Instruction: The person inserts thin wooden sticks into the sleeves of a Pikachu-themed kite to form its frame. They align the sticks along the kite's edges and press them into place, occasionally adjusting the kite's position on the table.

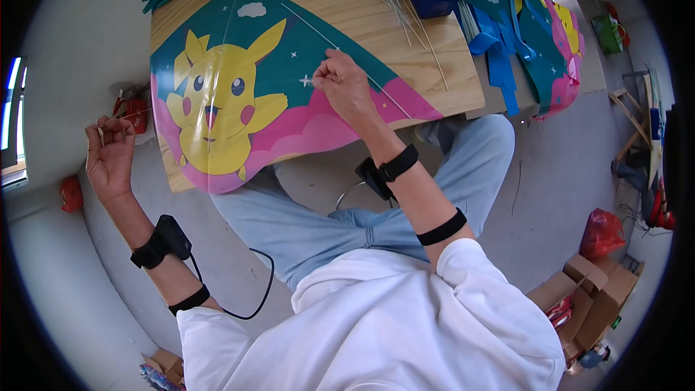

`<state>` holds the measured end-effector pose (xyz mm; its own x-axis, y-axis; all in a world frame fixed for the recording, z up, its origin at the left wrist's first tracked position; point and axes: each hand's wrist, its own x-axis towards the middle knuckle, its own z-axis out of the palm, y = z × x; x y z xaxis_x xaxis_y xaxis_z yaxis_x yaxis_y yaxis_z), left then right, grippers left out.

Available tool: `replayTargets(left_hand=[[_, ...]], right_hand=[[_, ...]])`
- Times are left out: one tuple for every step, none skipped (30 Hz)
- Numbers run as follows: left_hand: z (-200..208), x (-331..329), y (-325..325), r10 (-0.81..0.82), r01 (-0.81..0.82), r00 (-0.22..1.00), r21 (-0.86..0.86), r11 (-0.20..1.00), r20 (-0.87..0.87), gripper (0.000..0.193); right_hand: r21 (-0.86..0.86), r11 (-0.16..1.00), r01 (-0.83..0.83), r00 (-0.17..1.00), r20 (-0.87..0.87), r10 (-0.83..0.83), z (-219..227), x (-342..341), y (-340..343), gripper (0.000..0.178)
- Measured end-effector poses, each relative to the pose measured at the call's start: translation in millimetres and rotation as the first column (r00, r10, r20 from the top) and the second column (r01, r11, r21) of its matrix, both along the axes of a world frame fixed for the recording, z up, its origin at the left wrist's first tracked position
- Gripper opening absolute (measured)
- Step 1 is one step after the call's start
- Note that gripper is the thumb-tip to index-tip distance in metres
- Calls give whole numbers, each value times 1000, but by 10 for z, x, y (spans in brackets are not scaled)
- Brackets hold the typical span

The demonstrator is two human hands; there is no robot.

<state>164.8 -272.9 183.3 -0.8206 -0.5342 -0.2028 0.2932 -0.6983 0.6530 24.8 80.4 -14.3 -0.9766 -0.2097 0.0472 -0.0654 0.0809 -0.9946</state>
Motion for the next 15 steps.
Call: replayTargets(left_hand=[[2,5,-9,1,-1,1000,5,1000,-1,15],[2,12,-23,-4,4,1000,6,1000,-1,15],[-2,22,-40,-10,10,1000,8,1000,-1,14],[-5,29,-50,-15,15,1000,8,1000,-1,14],[-7,36,-52,-15,15,1000,2,1000,-1,14],[-11,43,-50,-15,15,1000,-4,1000,-2,13],[-8,46,-50,-15,15,1000,-11,1000,-5,13],[-10,49,-62,-21,21,1000,-7,1000,-7,12],[-15,53,-83,-27,27,1000,-3,1000,-9,12],[-17,57,-95,-32,32,999,2,999,-11,12],[-17,62,-101,-33,33,999,1,999,-12,12],[-15,66,-100,-34,34,999,-1,999,-12,12],[-14,65,-93,-35,35,999,-2,999,-12,12],[-13,65,-88,-35,35,999,2,999,-11,12],[-12,65,-83,-35,35,999,6,999,-10,12]], right_hand=[[0,1000,-6,1000,0,6,1,0,-7,9],[30,1000,3,1000,-6,-2,1,5,-14,9],[60,998,12,1000,-12,-11,3,10,-20,9],[90,996,20,1000,-19,-18,15,8,-29,10],[111,994,16,999,-29,-13,28,5,-27,9],[133,991,12,999,-39,-7,41,3,-18,9],[153,988,9,999,-51,-2,59,-2,-16,9],[155,987,30,997,-73,-19,60,-2,-22,9],[157,986,51,995,-96,-37,56,1,-29,8],[159,985,71,992,-117,-53,84,7,-40,8],[179,983,42,993,-118,-21,113,3,-29,8],[199,980,12,993,-118,12,145,-8,0,8],[219,975,-16,992,-117,43,178,-6,16,8],[226,974,1,992,-121,27,178,12,7,10],[233,972,18,992,-125,12,173,35,-6,11]])
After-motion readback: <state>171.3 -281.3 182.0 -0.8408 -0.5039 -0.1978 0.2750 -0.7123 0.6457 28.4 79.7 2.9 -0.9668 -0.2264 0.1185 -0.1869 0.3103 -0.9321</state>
